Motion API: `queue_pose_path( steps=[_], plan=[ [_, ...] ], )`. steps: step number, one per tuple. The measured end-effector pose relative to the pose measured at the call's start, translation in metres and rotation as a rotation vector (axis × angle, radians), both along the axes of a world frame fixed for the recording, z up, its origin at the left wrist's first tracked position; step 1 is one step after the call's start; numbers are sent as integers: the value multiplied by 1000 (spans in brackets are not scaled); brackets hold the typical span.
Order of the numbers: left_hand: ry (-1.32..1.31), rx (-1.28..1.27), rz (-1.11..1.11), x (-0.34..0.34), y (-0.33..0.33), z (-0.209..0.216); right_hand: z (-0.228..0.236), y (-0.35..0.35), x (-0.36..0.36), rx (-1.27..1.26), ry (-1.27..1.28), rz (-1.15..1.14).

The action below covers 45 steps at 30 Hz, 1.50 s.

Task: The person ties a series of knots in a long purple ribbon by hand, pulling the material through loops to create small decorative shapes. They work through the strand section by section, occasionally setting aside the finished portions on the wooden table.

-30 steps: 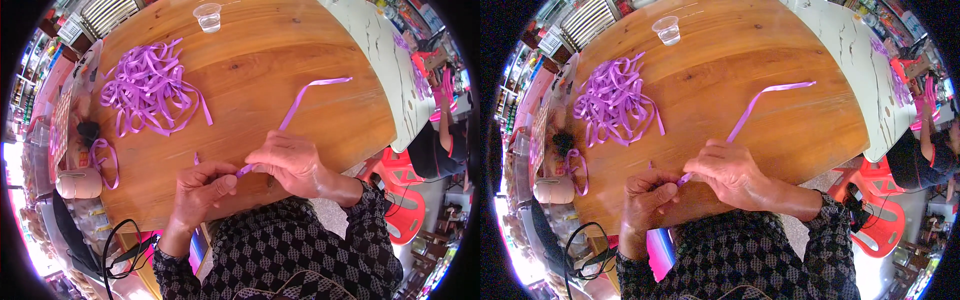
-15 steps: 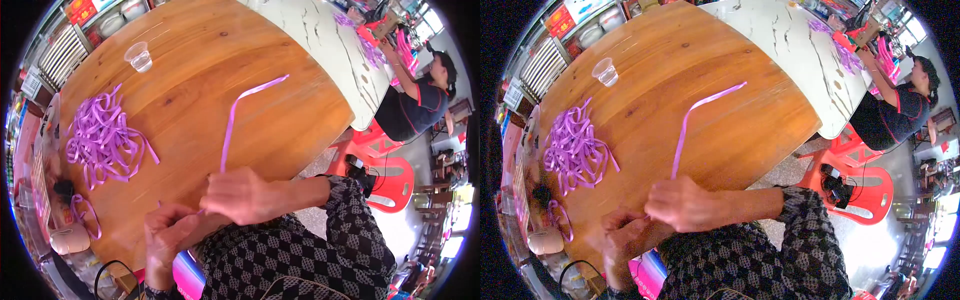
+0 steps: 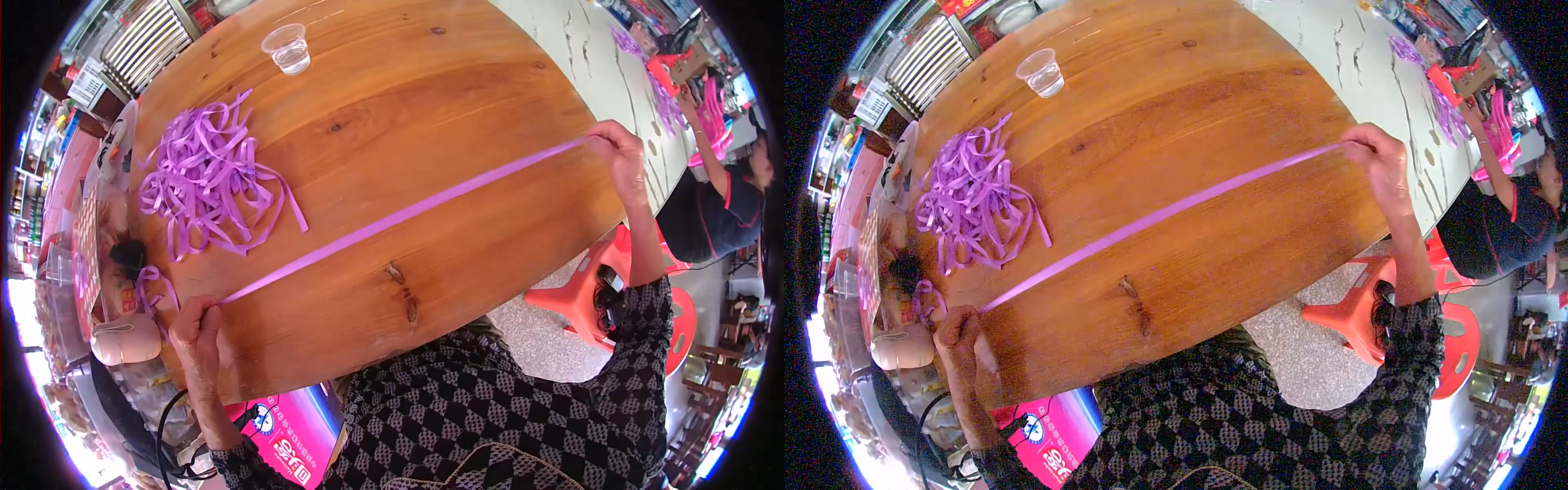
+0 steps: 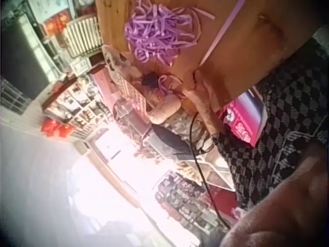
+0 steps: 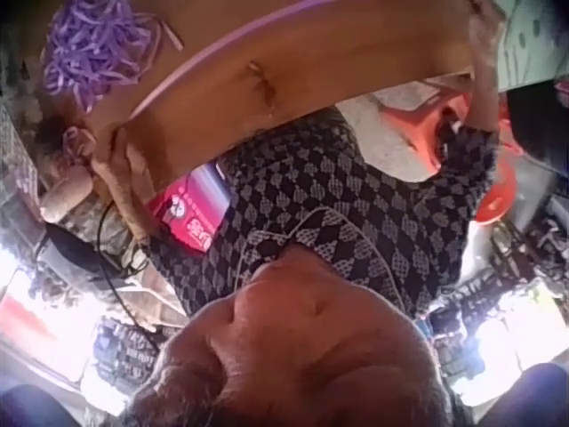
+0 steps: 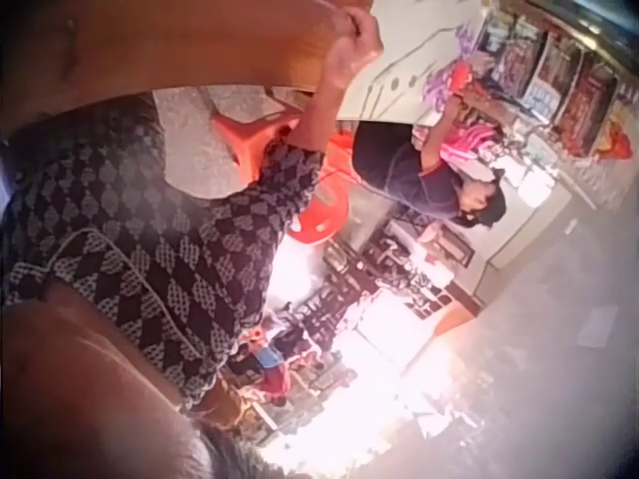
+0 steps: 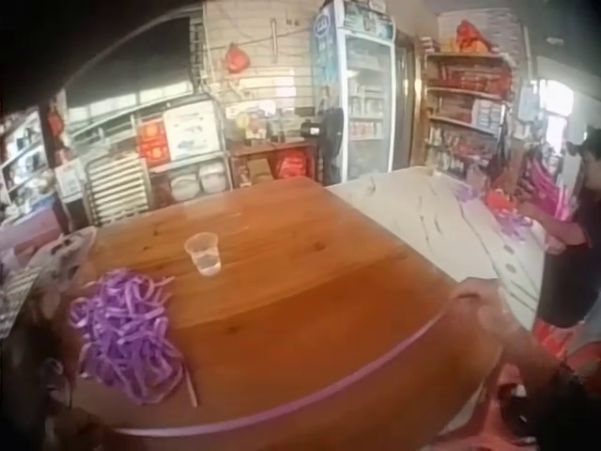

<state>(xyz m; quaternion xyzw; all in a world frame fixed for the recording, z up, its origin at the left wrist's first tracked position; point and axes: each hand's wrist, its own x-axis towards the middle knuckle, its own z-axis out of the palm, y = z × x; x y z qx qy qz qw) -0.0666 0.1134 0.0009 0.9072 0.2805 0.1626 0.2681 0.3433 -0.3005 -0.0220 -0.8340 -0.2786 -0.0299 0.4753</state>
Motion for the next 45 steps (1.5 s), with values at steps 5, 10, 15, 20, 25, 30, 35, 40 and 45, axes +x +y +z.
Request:
queue_pose_path(
  steps=[5, 10, 15, 20, 25, 30, 35, 40, 45],
  plan=[
    [-6, -127, 71, -27, 19, -6, -15, -36, 17, -50, -6, -71],
    [-45, -527, 83, -24, 17, 5, -15, -53, 30, -67, -45, -274],
    [-711, -869, 90, -25, 38, -16, -12, -26, 0, 291, 258, -205],
    [-1017, -1299, 59, -15, 39, -29, -33, -17, -14, 1011, 681, 74],
    [-1341, -1524, 314, -21, 56, -21, -31, -8, -28, 1386, 1059, 266],
    [-1058, -1435, -519, -32, 56, -23, -15, 8, -49, 1112, 1013, 234],
    [-623, -954, 103, 31, -57, 2, 13, 83, -132, 317, 611, 205],
    [-464, -993, -33, 68, -117, 13, 27, 131, -174, 190, 631, 561],
    [-363, -1098, -152, 77, -141, 12, 13, 154, -189, 223, 58, 803]
  ],
)
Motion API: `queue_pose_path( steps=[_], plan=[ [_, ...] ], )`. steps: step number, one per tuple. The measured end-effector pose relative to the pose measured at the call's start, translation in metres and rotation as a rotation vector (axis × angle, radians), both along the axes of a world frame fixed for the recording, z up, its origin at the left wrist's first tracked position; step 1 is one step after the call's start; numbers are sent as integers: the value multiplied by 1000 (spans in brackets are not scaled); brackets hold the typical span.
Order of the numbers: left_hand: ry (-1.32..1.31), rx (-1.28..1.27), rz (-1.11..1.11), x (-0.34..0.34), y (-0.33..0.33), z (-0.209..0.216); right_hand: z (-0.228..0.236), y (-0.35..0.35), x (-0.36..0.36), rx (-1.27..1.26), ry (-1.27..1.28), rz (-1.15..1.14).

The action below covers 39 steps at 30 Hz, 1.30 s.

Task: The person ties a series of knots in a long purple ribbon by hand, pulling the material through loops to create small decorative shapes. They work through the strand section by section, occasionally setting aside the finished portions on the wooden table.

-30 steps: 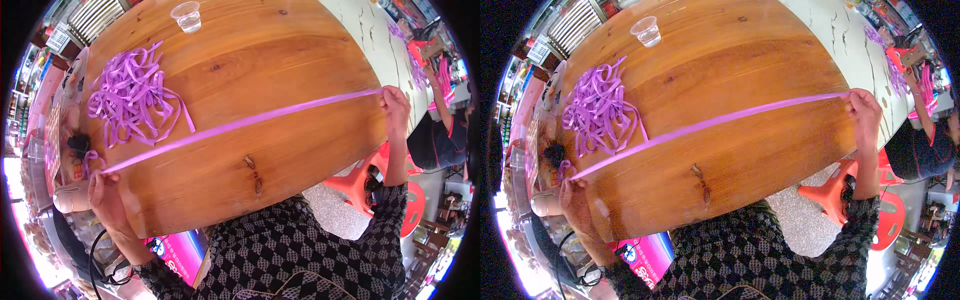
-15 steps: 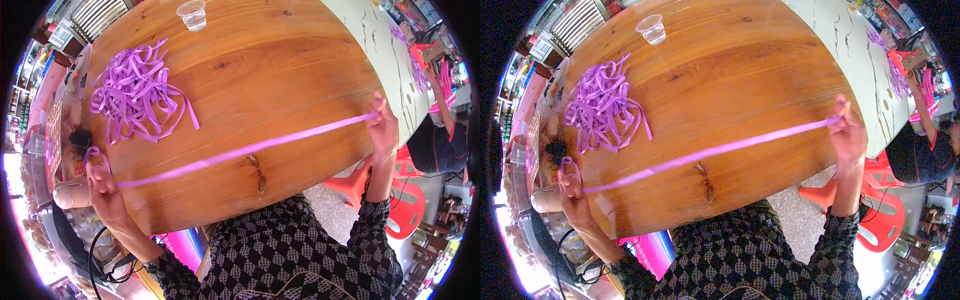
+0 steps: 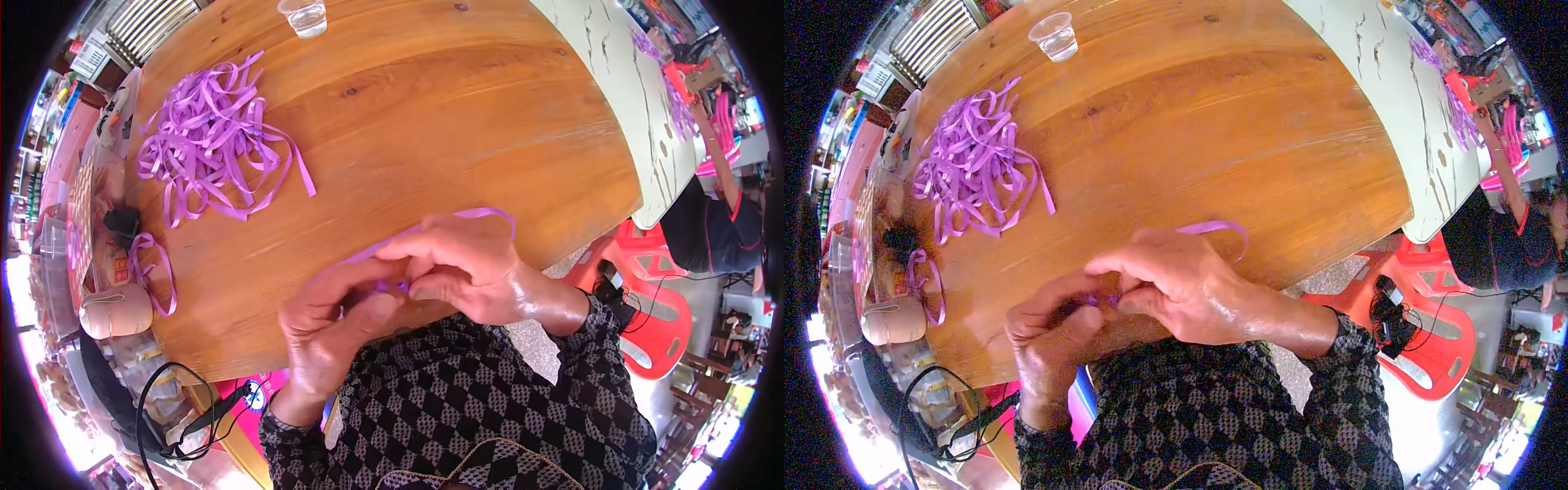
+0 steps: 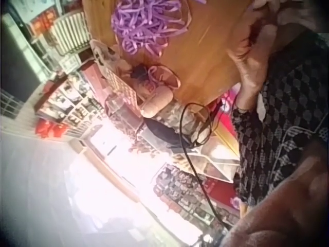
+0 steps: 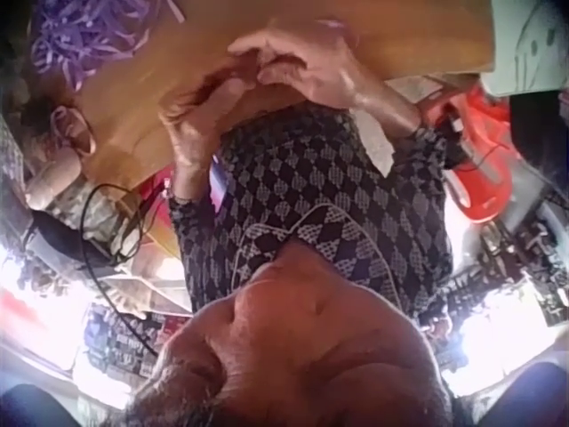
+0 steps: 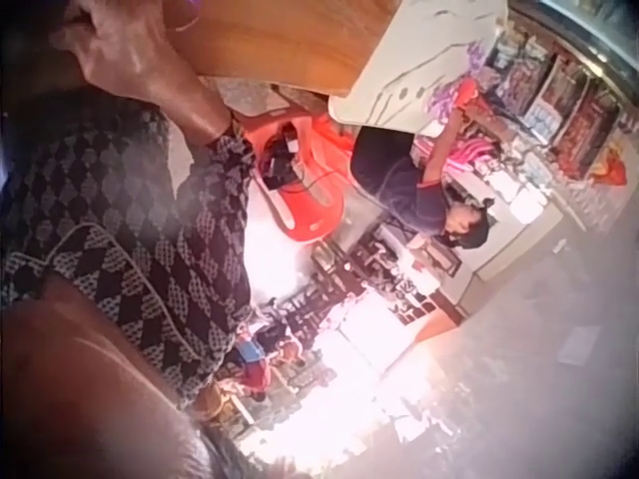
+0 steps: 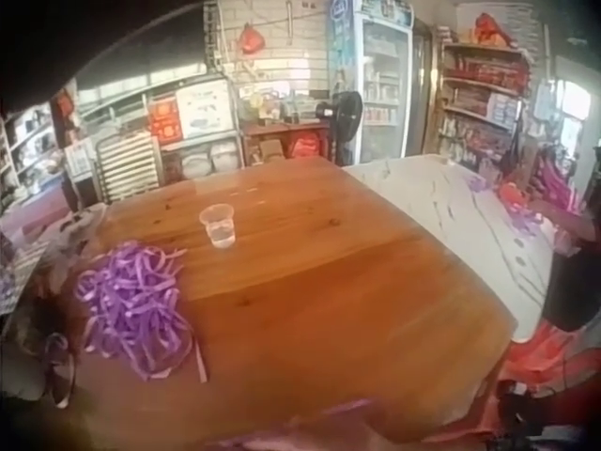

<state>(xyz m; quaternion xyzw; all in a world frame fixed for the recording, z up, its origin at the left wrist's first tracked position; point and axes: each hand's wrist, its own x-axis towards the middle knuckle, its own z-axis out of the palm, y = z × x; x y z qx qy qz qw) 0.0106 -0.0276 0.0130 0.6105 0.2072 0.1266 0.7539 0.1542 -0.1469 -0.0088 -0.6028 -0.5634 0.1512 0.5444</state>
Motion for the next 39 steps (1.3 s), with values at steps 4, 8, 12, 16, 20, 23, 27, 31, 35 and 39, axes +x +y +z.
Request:
queue_pose_path(
  steps=[4, 8, 12, 16, 20, 23, 27, 31, 35, 39],
  plan=[
    [-1, 134, -28, -1, -3, -7, 1, 3, -7, -57, -26, -37],
    [-67, -35, 107, 0, -8, -11, -2, 4, -9, -10, 12, -81],
    [-69, -168, 120, 2, -6, -16, -8, 5, -7, 18, -5, -73],
    [-81, -264, 110, -1, -5, -26, -11, 0, -13, -72, 91, -55],
    [-101, -255, 165, 1, -5, -24, -9, -3, -16, -238, 580, 21],
    [-107, -254, 149, 0, -3, -27, -10, -2, -15, -258, 709, 69],
    [-43, -215, 143, 0, -5, -24, -9, -1, -16, -240, 721, 98],
    [-50, -49, 161, -5, -2, -24, -7, 2, -15, -145, 506, 35],
    [-61, -69, 119, -7, 2, -25, -7, -2, -8, -193, 385, -48],
    [-2, -363, 146, -1, -1, -14, -7, 6, -9, 57, -115, -131]
  ],
)
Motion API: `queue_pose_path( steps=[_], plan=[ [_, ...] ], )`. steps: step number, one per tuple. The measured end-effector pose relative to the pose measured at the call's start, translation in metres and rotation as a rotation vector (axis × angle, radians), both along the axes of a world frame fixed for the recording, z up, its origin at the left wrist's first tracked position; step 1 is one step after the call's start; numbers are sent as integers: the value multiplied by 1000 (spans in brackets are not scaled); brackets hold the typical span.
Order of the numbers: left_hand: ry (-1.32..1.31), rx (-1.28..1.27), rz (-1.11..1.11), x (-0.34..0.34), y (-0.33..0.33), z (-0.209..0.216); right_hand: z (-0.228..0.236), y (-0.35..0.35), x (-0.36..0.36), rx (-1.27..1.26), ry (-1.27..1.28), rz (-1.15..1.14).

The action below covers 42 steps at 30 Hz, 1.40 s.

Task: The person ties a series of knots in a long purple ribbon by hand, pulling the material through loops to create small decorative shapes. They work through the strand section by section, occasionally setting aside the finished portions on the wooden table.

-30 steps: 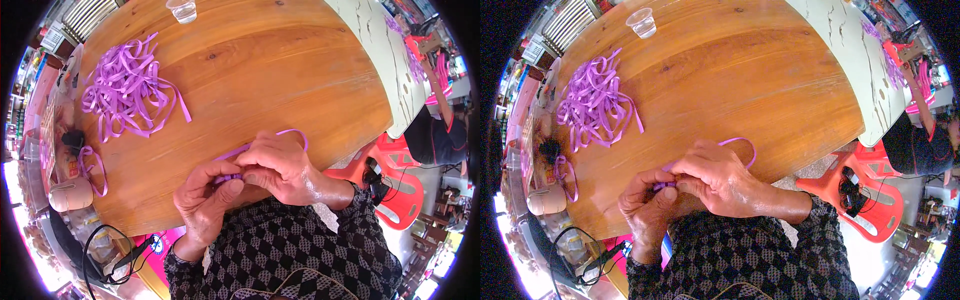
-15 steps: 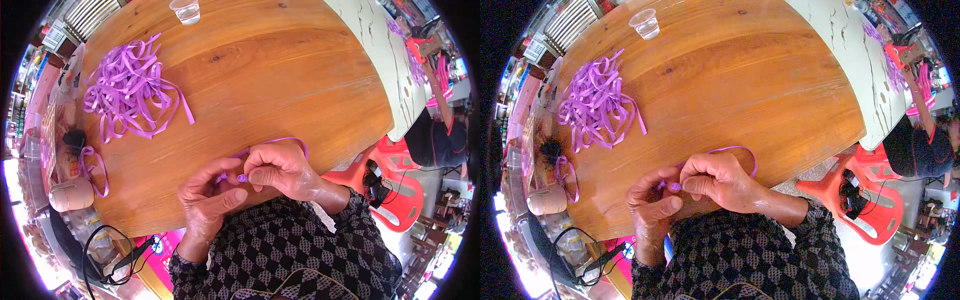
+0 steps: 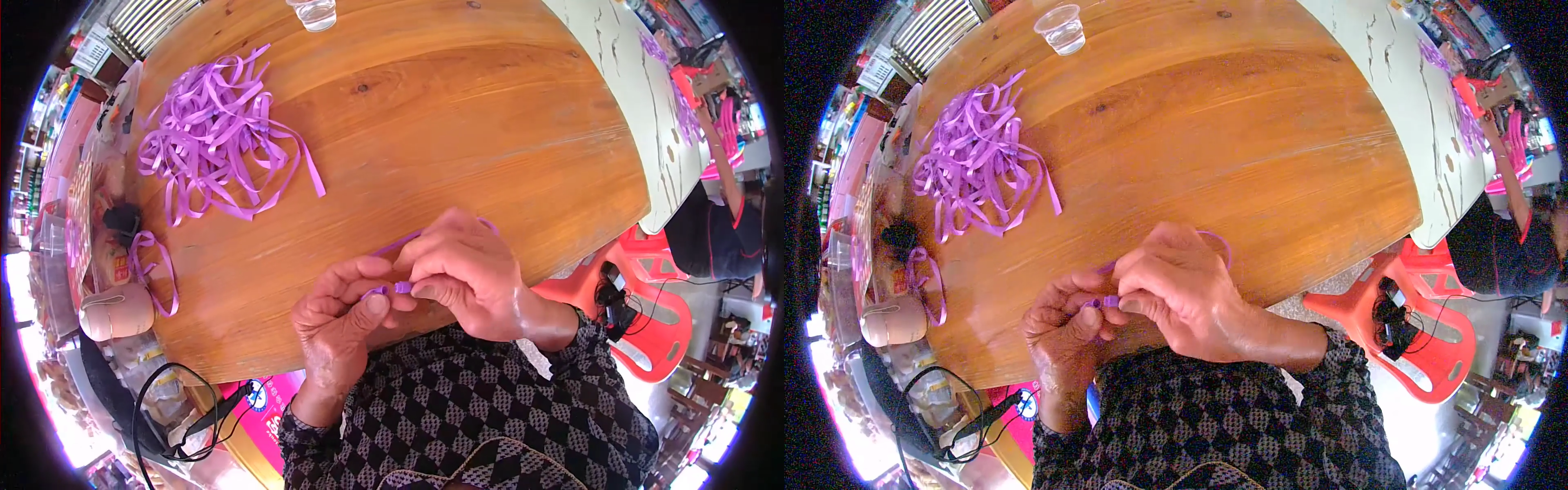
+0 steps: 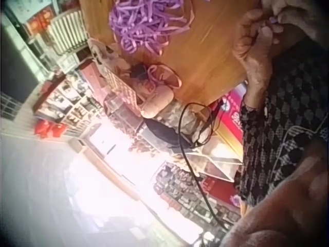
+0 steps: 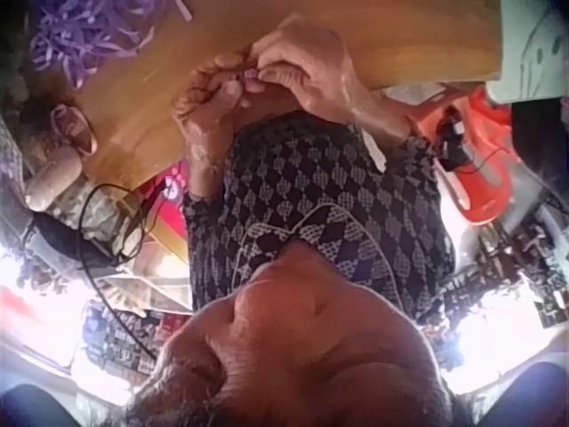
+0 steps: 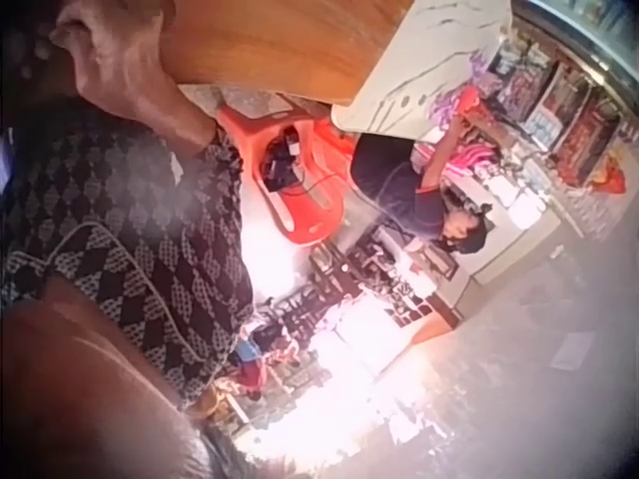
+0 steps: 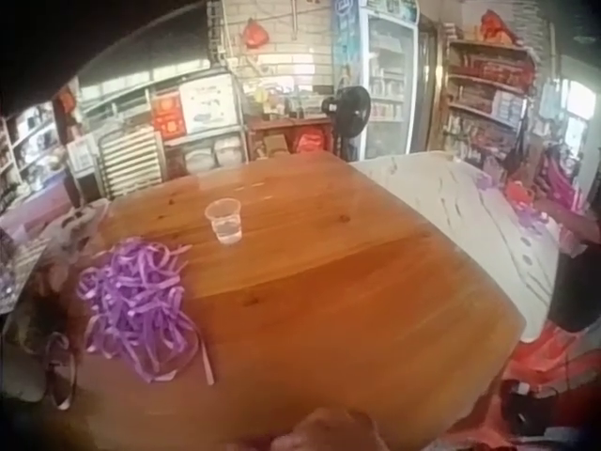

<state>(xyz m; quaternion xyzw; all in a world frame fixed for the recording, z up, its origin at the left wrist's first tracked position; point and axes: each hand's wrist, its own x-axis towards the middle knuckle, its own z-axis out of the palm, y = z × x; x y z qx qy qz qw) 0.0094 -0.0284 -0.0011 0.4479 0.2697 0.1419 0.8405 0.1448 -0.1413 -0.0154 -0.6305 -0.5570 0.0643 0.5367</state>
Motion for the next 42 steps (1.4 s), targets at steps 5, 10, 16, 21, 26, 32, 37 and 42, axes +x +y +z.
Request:
queue_pose_path(
  steps=[5, 10, 16, 21, 26, 32, 37, 42],
  plan=[
    [-91, -16, 9, -5, 4, -18, -2, 0, 0, -3, 55, 51],
    [-110, 111, 109, -3, 1, -27, -1, 1, -1, -52, 168, 44],
    [-21, 580, 100, -4, 0, -20, -1, 3, -1, -8, 87, 24],
    [33, 979, 60, -5, -2, -10, -1, 7, -3, 27, 18, -25],
    [70, 1060, 54, -6, -1, -13, 1, 7, -6, 16, -18, -47],
    [61, 1041, 114, -7, -4, -21, -5, 7, -10, 51, 52, -14],
    [54, 1200, 153, -4, -9, -22, -8, 3, -15, 44, 136, 5],
    [-151, 901, 38, -3, -13, -39, -7, 5, -14, -10, 216, 72]
  ],
)
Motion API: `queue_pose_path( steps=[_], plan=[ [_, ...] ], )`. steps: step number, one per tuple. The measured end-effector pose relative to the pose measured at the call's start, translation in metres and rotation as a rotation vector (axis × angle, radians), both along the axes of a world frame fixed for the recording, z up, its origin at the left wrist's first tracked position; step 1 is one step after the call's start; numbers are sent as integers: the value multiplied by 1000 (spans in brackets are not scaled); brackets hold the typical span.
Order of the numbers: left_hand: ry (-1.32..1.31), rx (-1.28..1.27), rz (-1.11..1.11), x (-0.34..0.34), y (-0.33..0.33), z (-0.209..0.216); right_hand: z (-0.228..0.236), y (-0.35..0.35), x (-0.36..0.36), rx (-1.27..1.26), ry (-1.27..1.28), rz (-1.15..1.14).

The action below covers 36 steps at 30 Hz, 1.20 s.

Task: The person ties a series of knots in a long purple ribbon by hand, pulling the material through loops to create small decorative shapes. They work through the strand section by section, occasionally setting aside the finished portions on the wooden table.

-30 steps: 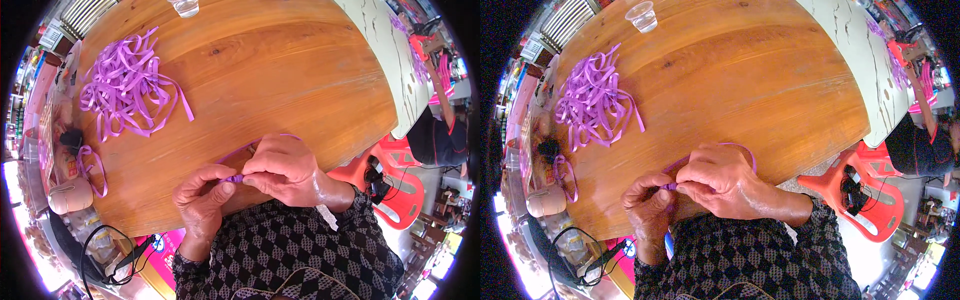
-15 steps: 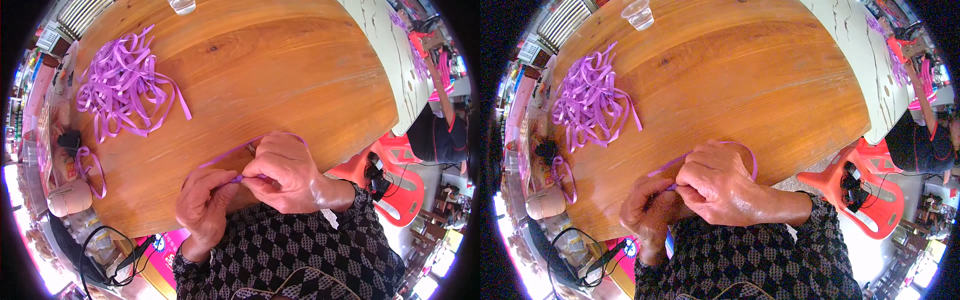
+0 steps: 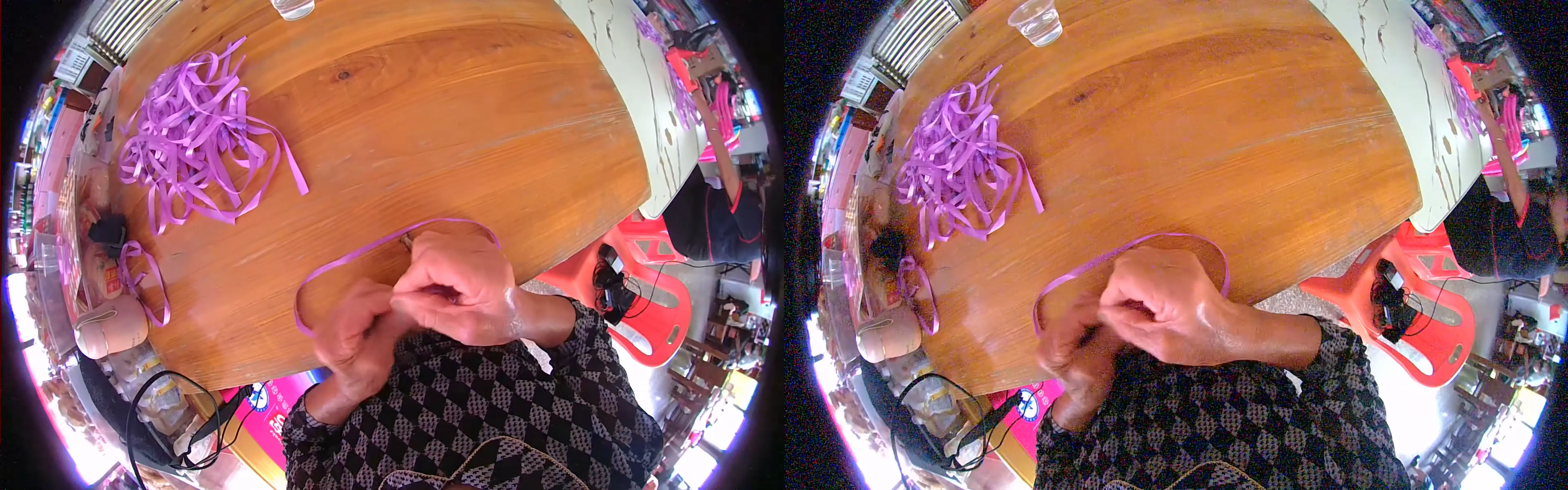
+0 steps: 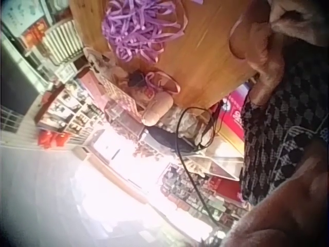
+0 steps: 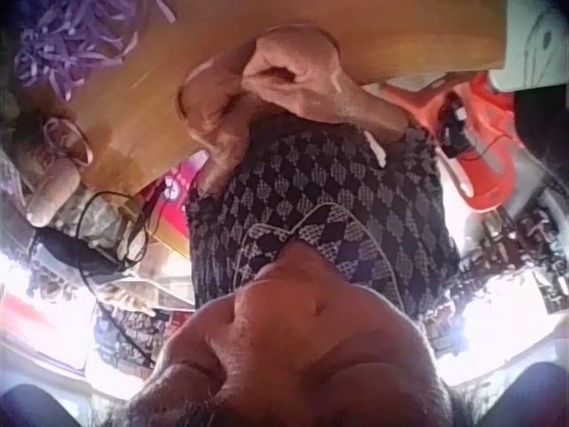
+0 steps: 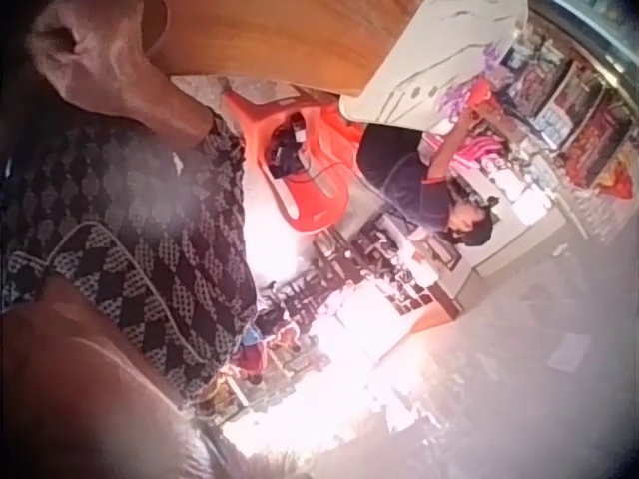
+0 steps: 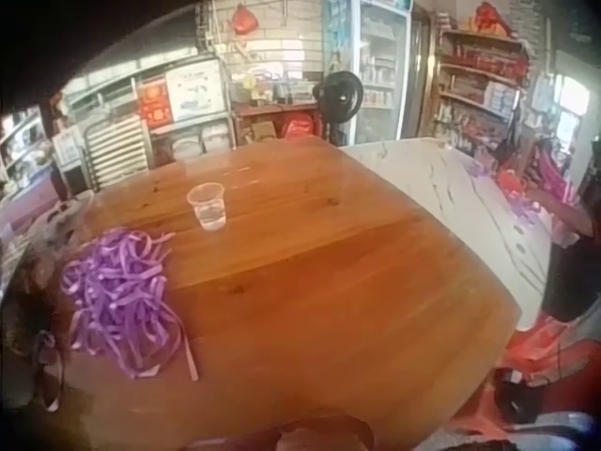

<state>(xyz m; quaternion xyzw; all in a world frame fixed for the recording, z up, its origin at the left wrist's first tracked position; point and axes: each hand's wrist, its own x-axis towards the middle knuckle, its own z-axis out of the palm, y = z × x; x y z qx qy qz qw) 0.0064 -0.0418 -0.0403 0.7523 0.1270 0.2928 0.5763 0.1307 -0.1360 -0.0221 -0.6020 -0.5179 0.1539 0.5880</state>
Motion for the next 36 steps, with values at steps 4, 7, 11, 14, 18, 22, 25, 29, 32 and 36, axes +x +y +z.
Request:
queue_pose_path(
  steps=[4, 7, 11, 14, 18, 22, 25, 29, 32, 36],
  plan=[
    [31, -15, 44, 7, -2, 15, 7, 3, 8, 87, 0, 2],
    [126, 69, 101, 5, 9, 19, 4, 1, 9, 65, -40, -31],
    [123, 151, 85, 11, 12, 28, 3, -2, 6, -9, 84, -55],
    [66, -184, 49, 9, 11, 26, 5, -6, 0, -170, 700, 28],
    [45, -386, 71, 9, 9, 24, 1, -7, -3, -170, 785, 24],
    [126, -199, 137, 5, 11, 20, 1, -2, -4, -59, 350, -57],
    [14, -272, 97, 6, 9, 19, 0, -1, -2, 0, 129, -100],
    [42, -477, 83, 9, 8, 24, 1, -4, -3, -27, 165, -141],
    [1, -438, 74, 8, 8, 18, -6, -2, -4, 16, 121, -151],
    [-12, -558, 110, 8, 6, 16, -6, -4, -12, -36, 396, -177]
  ],
)
